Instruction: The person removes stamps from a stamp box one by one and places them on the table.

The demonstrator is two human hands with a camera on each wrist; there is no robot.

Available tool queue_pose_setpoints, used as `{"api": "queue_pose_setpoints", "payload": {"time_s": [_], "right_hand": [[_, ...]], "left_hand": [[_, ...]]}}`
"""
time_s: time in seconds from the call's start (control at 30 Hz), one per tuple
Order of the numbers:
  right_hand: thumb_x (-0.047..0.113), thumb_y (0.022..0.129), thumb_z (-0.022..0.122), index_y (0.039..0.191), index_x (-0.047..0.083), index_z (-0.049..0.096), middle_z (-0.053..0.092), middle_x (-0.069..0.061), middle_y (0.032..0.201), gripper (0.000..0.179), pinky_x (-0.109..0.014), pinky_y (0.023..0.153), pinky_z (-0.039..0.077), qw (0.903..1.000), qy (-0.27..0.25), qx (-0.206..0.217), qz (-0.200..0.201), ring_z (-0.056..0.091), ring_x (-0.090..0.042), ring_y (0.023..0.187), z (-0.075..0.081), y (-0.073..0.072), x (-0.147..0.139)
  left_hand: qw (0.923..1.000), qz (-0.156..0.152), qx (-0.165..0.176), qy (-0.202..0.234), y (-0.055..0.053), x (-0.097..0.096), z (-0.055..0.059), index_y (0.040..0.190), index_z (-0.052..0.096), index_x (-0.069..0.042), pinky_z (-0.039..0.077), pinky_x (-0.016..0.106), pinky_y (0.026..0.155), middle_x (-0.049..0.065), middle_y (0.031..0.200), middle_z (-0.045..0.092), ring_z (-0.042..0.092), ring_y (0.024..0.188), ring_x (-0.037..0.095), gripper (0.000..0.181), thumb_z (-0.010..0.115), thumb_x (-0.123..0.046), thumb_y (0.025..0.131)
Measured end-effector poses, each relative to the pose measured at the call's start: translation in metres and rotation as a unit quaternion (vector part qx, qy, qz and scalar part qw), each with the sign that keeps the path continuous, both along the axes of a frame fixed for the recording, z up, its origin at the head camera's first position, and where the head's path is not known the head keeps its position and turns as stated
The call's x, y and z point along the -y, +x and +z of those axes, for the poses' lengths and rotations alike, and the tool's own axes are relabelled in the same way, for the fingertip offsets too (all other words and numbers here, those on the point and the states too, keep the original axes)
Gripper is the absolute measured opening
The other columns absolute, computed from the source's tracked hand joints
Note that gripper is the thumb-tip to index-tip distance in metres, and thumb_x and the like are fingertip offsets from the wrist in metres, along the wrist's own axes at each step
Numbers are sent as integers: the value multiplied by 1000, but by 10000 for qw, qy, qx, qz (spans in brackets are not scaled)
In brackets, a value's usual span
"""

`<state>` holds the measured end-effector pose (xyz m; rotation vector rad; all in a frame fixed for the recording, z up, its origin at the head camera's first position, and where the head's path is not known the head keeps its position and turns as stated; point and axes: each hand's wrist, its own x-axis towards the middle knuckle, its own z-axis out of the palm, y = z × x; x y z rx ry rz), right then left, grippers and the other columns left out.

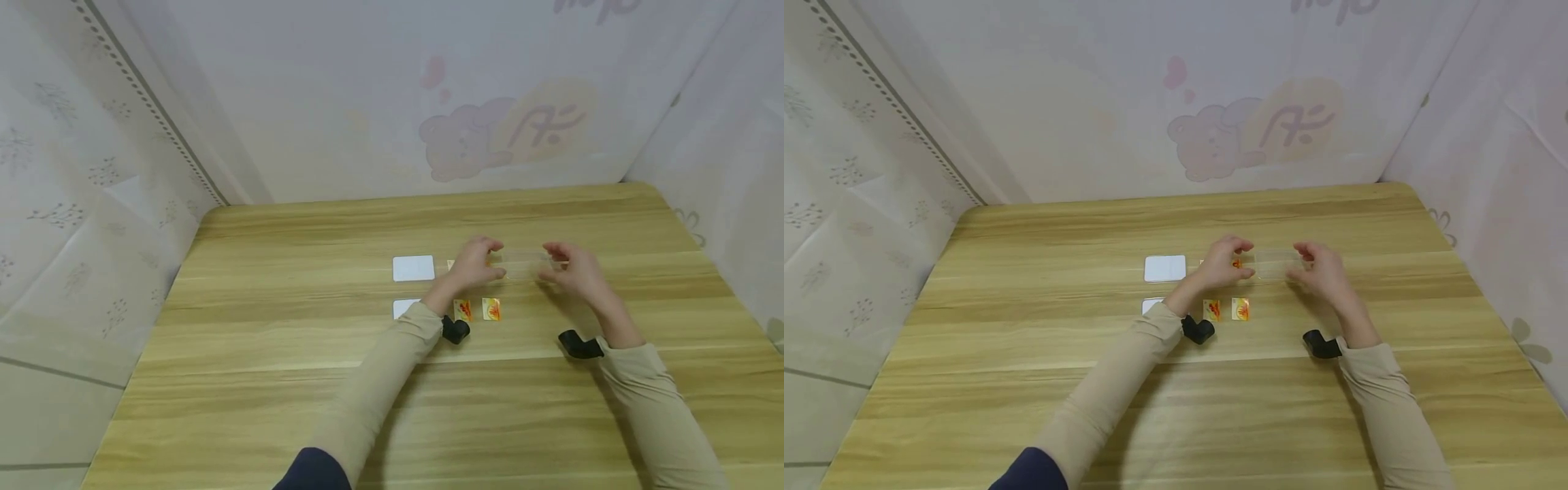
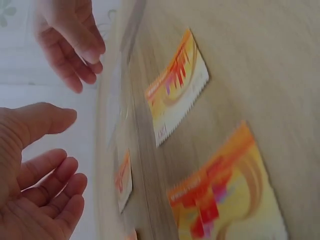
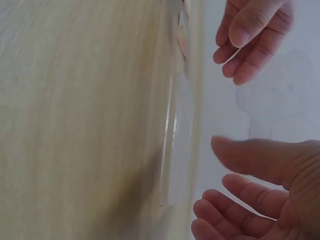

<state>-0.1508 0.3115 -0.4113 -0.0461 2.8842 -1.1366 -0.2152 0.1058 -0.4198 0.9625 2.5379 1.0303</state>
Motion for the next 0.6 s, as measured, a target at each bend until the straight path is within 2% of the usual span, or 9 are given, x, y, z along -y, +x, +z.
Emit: {"api": "queue_pose_setpoints", "payload": {"time_s": [0.27, 0.43, 0.6], "right_hand": [[2, 82, 69, 128, -18, 41, 44, -38, 124, 58, -59, 92, 39, 9996, 225, 49, 139, 43, -52, 111, -3, -4, -4], [5, 80, 72, 129, -18, 39, 41, -39, 124, 64, -60, 92, 37, 9979, 523, 242, 309, 41, -53, 111, -3, -8, -8], [9, 77, 74, 129, -19, 38, 39, -42, 120, 70, -60, 90, 36, 9946, 830, 411, 463, 40, -53, 108, -5, -11, -11]], "left_hand": [[9969, 164, -282, -720, 1, -15, 2, 127, 56, -3, 40, 20, 94, 9, 125, 55, 50, 115, 19, 49, 70, -19, 83], [9896, 240, -496, -1328, 1, -26, -1, 129, 55, -7, 41, 23, 95, 8, 132, 50, 47, 119, 19, 55, 71, -27, 81], [9840, 206, -593, -1665, 1, -33, -4, 132, 52, -8, 37, 23, 98, 5, 133, 49, 45, 120, 18, 60, 71, -29, 79]]}}
